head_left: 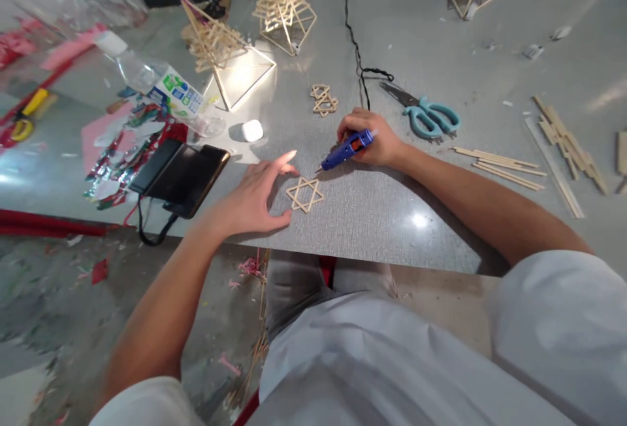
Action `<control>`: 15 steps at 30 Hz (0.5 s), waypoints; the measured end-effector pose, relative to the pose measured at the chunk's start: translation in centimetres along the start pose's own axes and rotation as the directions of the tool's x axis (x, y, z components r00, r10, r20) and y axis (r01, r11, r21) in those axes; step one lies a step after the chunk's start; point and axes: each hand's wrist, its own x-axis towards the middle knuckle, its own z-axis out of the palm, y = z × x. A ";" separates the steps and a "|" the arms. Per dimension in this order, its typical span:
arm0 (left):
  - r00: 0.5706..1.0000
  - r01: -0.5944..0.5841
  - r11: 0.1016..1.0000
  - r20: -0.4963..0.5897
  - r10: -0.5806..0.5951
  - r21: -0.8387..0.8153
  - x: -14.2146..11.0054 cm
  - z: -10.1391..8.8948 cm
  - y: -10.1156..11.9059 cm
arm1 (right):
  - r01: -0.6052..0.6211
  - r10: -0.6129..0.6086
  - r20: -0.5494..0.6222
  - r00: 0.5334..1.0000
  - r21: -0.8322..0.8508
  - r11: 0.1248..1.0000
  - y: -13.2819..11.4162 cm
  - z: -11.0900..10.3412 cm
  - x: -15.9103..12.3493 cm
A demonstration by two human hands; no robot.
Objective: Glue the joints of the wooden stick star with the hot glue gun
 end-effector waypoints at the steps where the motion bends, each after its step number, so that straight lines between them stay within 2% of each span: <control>1: 1.000 -0.018 1.000 0.009 0.018 -0.004 0.2 -0.1 -0.1 | 0.007 -0.007 0.002 1.000 0.004 1.000 -0.1 0.0 0.0; 8: 0.995 -0.092 0.992 0.030 0.095 -0.084 1.1 -0.1 -1.0 | 0.061 -0.061 -0.015 0.998 0.018 0.998 -0.7 -0.4 -0.3; 15: 0.992 -0.088 0.991 -0.096 0.078 -0.100 0.8 1.5 -1.8 | 0.172 -0.172 0.003 0.985 0.017 0.985 -1.0 -1.3 -0.9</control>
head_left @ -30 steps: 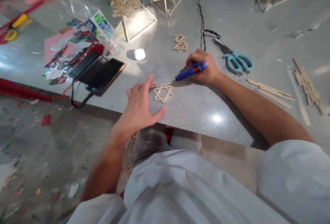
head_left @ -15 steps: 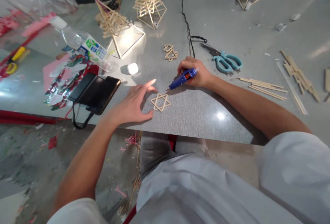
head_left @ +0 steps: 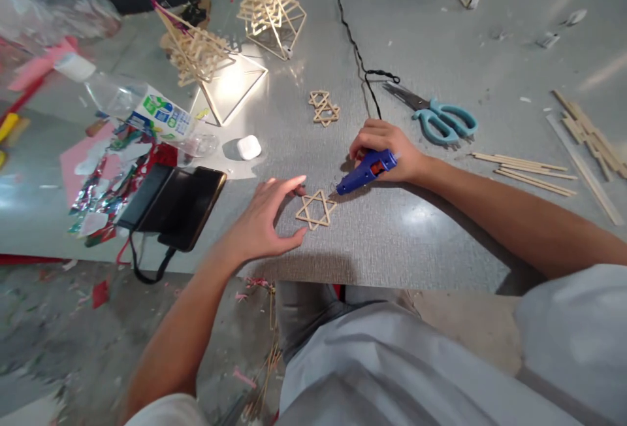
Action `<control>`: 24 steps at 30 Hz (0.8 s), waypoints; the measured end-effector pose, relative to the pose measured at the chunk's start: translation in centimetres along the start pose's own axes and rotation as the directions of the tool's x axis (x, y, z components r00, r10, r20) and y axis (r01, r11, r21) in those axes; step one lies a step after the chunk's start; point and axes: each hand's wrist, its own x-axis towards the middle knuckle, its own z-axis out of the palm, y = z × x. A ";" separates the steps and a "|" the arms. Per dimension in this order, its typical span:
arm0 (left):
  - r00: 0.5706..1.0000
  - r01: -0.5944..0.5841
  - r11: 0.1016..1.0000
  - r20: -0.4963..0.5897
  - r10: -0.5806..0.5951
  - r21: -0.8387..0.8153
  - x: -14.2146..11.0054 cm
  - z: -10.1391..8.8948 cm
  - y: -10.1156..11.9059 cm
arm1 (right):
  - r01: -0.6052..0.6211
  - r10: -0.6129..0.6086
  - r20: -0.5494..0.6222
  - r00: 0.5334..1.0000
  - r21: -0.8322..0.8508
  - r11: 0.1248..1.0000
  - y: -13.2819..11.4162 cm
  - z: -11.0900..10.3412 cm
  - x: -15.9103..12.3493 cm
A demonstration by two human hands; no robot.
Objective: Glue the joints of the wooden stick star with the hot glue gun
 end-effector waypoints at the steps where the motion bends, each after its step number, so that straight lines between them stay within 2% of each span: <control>1: 1.000 -0.010 1.000 -0.023 0.010 0.026 -0.1 0.4 -0.1 | 0.001 -0.001 0.000 1.000 0.001 1.000 0.0 -0.1 0.0; 6: 0.978 -0.128 0.974 -0.138 0.155 0.185 -0.5 1.5 0.2 | -0.018 0.018 0.038 0.999 -0.003 1.000 -0.3 -0.2 0.2; 9: 0.956 -0.225 0.953 -0.145 0.257 0.205 -0.8 1.1 0.8 | -0.047 0.046 0.054 0.997 0.006 0.999 -0.5 -0.4 0.3; 12: 0.944 -0.307 0.934 -0.067 0.323 0.181 -1.0 0.6 0.9 | -0.077 0.075 0.083 0.994 0.011 0.997 -0.6 -0.5 0.3; 15: 0.940 -0.340 0.926 0.031 0.340 0.161 -1.1 0.4 0.6 | -0.102 0.102 0.108 0.989 -0.009 0.995 -0.8 -0.7 0.3; 21: 0.944 -0.319 0.941 0.132 0.304 0.117 -0.9 0.5 0.4 | -0.096 0.097 0.107 0.990 -0.012 0.995 -1.1 -1.0 0.7; 24: 0.942 -0.316 0.943 0.152 0.300 0.100 -0.8 0.5 0.4 | -0.133 0.132 0.117 0.984 -0.001 0.991 -1.2 -1.0 0.7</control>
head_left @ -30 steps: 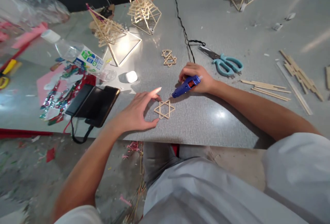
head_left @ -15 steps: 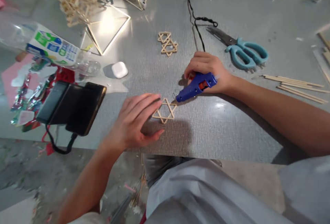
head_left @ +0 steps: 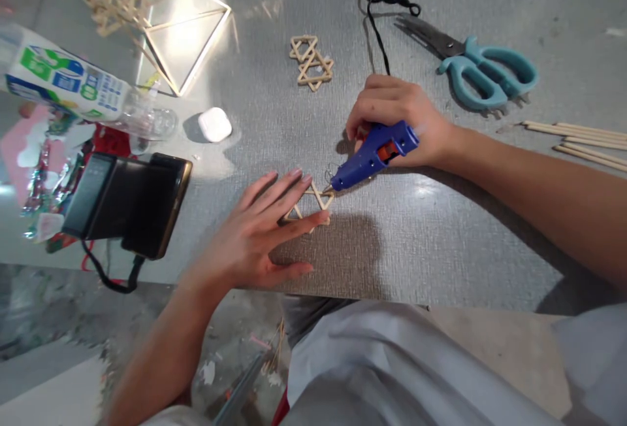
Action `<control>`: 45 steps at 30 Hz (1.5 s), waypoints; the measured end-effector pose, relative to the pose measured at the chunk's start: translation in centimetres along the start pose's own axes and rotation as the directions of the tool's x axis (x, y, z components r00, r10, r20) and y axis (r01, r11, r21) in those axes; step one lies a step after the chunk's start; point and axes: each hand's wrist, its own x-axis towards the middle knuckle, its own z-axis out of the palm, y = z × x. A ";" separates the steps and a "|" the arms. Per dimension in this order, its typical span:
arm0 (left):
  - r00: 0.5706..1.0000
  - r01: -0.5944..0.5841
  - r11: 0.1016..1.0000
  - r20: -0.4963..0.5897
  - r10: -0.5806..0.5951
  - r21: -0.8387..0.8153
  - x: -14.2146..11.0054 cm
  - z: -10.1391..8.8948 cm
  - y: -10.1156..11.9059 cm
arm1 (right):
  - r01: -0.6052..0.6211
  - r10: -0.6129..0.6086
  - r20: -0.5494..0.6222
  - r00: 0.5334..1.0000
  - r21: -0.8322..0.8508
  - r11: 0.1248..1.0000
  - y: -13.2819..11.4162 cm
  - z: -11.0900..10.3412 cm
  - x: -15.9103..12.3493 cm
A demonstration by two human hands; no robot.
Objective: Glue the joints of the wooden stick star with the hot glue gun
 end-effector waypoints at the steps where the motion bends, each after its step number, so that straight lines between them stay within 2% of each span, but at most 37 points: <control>1: 1.000 -0.003 1.000 0.001 0.003 -0.001 0.0 0.0 0.0 | -0.010 0.010 0.008 1.000 0.005 1.000 0.0 0.0 0.0; 4: 1.000 -0.004 1.000 0.001 0.004 -0.002 0.0 0.0 0.0 | -0.006 0.006 0.013 1.000 0.001 1.000 0.1 0.1 0.0; 11: 0.999 -0.018 1.000 0.027 0.018 0.002 0.1 0.1 -0.3 | 0.124 -0.124 -0.006 0.992 -0.057 0.991 0.1 0.4 0.1; 17: 1.000 -0.012 0.999 0.030 0.011 0.030 0.2 -0.1 -0.1 | 0.105 -0.100 0.061 0.993 -0.083 0.991 -0.3 0.6 0.1; 24: 1.000 -0.003 0.999 0.018 0.002 0.052 0.3 -0.1 0.0 | 0.088 -0.084 0.036 0.996 -0.152 0.984 -0.8 0.8 0.2; 31: 1.000 0.016 0.999 -0.002 -0.016 0.030 0.4 -0.1 0.2 | 0.048 -0.033 0.085 0.996 -0.186 0.981 -1.4 0.3 0.5; 40: 0.999 0.041 0.999 -0.004 -0.041 0.010 0.3 0.1 0.1 | 0.132 -0.111 0.107 0.988 -0.223 0.966 -1.7 0.3 0.7; 45: 0.999 0.045 0.998 0.007 -0.046 0.037 0.3 0.1 0.1 | 0.070 -0.052 0.082 0.995 -0.227 0.971 -1.3 0.2 0.6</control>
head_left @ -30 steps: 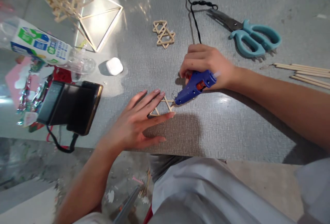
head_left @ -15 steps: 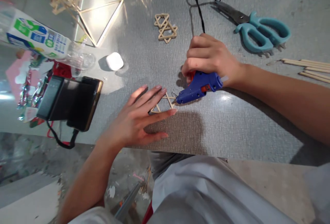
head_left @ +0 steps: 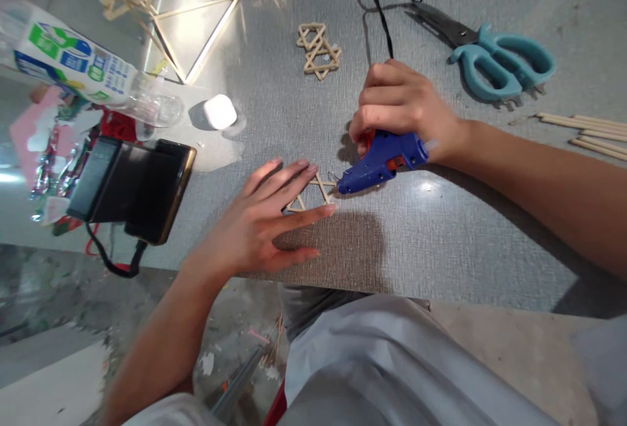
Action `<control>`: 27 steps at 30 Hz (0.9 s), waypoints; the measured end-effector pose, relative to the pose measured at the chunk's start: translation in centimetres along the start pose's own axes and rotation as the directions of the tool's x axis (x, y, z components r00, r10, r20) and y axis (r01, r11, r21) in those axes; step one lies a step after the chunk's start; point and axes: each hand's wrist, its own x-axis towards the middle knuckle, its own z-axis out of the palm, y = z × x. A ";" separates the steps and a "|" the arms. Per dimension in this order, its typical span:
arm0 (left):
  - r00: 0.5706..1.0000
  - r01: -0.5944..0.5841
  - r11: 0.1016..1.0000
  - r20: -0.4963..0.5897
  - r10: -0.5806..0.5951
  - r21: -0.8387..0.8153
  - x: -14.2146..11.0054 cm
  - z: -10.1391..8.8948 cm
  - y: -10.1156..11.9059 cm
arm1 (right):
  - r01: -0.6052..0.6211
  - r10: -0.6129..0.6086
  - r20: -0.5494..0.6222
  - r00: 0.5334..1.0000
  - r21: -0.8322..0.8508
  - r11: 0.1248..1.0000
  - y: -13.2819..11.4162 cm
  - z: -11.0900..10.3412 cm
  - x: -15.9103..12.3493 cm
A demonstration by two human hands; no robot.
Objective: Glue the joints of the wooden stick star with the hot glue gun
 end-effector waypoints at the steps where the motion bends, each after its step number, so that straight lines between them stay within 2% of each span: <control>1: 1.000 -0.007 1.000 -0.004 0.007 0.005 0.0 0.0 0.0 | -0.002 0.002 -0.002 1.000 0.000 1.000 0.1 0.0 0.0; 6: 0.999 -0.028 1.000 -0.027 0.028 0.005 0.0 0.1 0.0 | 0.064 -0.064 -0.001 0.998 0.017 0.998 0.2 0.2 -0.1; 12: 0.999 -0.037 0.999 -0.034 0.037 0.005 0.1 0.1 0.1 | 0.028 -0.028 0.011 1.000 0.002 1.000 0.5 0.5 -0.2; 20: 0.998 -0.045 0.999 -0.033 0.045 -0.002 0.2 -0.1 0.0 | 0.071 -0.082 -0.143 0.986 -0.084 0.994 0.8 0.7 -0.4; 27: 0.996 -0.069 0.997 -0.056 0.070 0.022 0.2 0.0 -0.1 | 0.065 -0.083 -0.127 0.988 -0.135 0.989 0.3 0.6 -0.3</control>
